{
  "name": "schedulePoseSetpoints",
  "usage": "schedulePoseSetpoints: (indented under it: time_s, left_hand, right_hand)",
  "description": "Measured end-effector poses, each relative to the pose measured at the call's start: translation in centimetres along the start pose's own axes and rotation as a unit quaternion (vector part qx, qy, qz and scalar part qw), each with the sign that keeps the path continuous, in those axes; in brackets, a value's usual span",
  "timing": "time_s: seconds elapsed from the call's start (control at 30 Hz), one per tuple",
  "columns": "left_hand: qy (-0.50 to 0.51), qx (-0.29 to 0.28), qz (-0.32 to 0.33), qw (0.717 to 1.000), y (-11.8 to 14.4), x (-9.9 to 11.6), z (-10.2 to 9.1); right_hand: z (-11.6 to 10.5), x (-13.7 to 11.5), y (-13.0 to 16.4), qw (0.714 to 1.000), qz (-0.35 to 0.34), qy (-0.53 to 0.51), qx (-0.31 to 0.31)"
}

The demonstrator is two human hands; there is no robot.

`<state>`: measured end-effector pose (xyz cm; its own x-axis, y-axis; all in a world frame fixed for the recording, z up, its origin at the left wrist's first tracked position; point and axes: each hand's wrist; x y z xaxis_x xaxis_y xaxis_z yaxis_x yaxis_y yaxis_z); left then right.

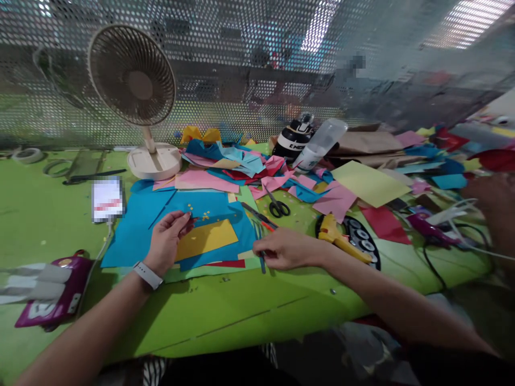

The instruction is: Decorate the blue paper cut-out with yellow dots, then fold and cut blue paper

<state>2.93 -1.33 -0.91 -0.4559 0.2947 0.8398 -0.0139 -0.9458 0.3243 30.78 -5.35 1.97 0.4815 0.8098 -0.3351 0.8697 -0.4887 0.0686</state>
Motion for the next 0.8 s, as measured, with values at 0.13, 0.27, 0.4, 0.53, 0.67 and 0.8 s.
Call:
schedulePoseSetpoints:
  time_s: [0.13,0.27,0.4,0.53,0.67,0.8]
  left_hand:
    - [-0.007,-0.003,-0.001,1.000,0.0,-0.1,0.0]
    - [-0.012,-0.002,0.001,1.000,-0.1,-0.1,-0.1]
    - [-0.009,-0.002,-0.001,1.000,-0.1,-0.1,-0.1]
    - [-0.013,-0.001,-0.007,1.000,0.1,0.0,-0.1]
    - [-0.011,-0.006,-0.006,1.000,0.2,0.0,-0.1]
    - [-0.011,0.000,-0.007,1.000,0.1,0.0,-0.2]
  right_hand:
    - [-0.3,-0.1,0.6,0.979,0.029,-0.154,0.131]
    - [-1.8,-0.3,1.5,0.943,0.053,-0.198,0.261]
    - [-3.4,-0.9,1.0,0.944,0.040,-0.109,0.308]
    - [-3.3,-1.3,-1.3,0.929,0.042,-0.004,0.369]
    - [-2.7,-1.3,-3.5,0.941,0.059,-0.005,0.333]
    - [-2.2,-1.1,-4.9,0.954,0.056,-0.083,0.282]
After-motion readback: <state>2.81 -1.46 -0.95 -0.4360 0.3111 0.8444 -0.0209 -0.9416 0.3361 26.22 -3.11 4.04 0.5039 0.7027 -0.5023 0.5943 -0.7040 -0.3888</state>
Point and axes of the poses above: each hand's wrist, its own y-axis away from the middle knuckle, its own z-axis out of the palm, x = y × z, and after that the axes turned 9 degrees about -z, right-handed
